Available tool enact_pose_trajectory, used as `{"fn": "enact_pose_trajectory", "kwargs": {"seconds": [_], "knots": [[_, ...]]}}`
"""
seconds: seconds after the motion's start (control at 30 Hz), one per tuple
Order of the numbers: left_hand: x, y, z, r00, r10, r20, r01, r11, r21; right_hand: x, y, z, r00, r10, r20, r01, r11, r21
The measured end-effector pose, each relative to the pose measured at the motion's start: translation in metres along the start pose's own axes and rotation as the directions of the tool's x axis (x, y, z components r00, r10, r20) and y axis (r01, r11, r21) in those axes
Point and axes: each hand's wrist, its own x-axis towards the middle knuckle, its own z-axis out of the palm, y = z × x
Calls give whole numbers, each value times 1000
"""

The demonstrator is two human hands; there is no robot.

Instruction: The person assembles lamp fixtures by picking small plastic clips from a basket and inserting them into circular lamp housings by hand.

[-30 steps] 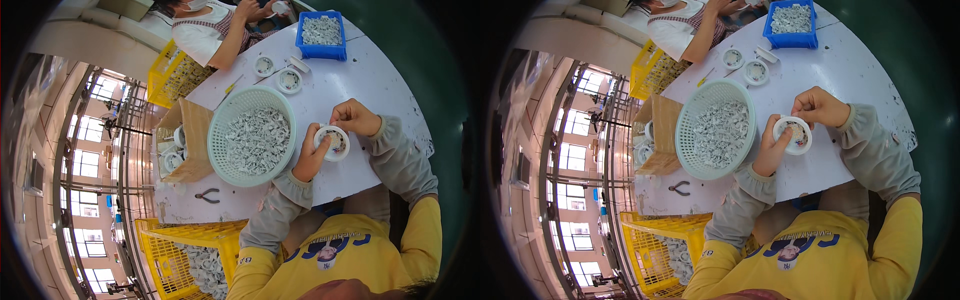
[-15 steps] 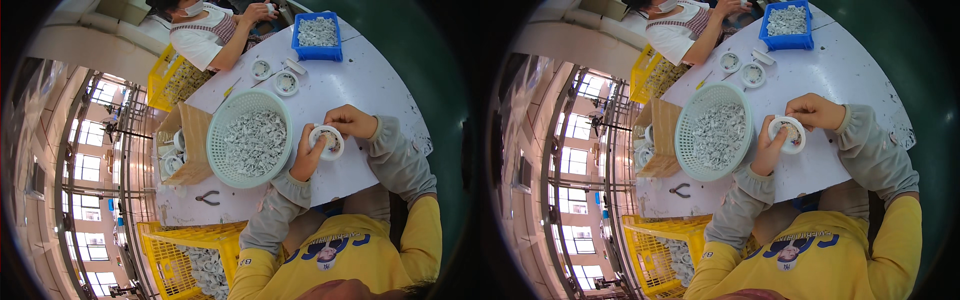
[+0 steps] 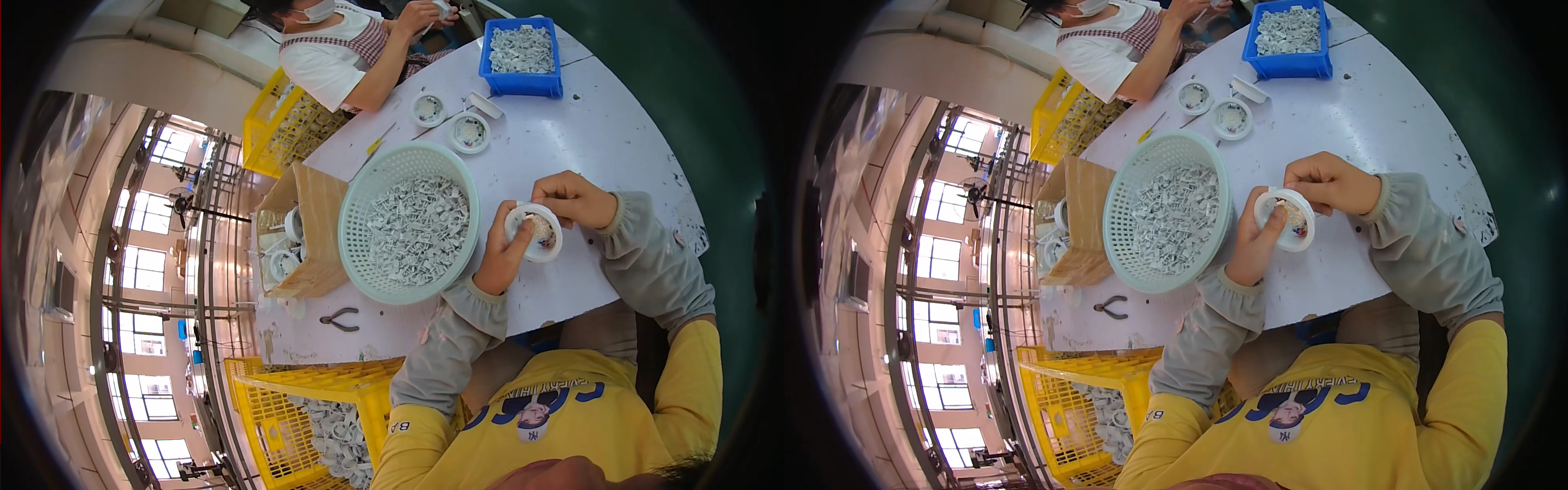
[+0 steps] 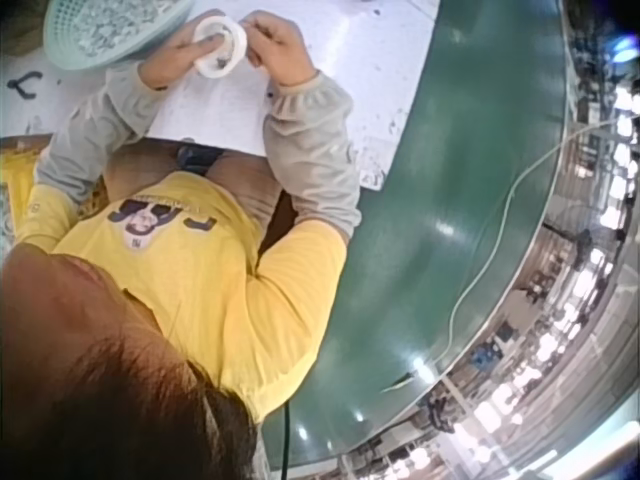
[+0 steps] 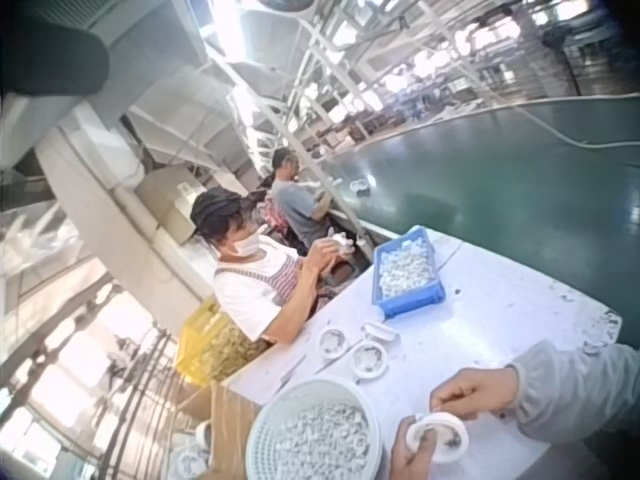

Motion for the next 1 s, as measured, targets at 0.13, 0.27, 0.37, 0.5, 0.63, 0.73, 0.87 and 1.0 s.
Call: {"fn": "enact_pose_trajectory", "kwargs": {"seconds": [0.13, 0.27, 0.37, 0.5, 0.63, 0.73, 0.87, 1.0], "knots": [[1, -2, -1, 999, -47, -15, 46, 998, -45, 1, 2, 0, 997, 73, 1, -73, 990, 124], [-3, 6, 2, 1000, -17, -20, 16, 999, -37, 1, -1, 3, 1000, 14, 3, -14, 994, 105], [-4, 6, 4, 1000, 12, -21, -13, 1000, -12, -1, -3, 3, 999, 44, 7, -44, 997, 59], [-2, 1, 2, 998, 38, -50, -35, 998, 61, 0, -7, 1, 996, 80, 36, -82, 996, 37], [-2, -9, -2, 998, -17, -52, 16, 1000, -20, 0, -13, 3, 998, -15, -64, 7, 992, -129], [0, -12, -2, 999, 32, -32, -34, 997, -64, -3, -18, 0, 972, -139, -187, 79, 953, -294], [0, -16, -8, 994, 83, -72, -90, 990, -108, -1, -13, -17, 942, -142, -304, -21, 880, -474], [-2, -16, -5, 996, 31, -85, -44, 987, -157, 2, 1, -19, 948, -210, -239, -13, 724, -690]]}}
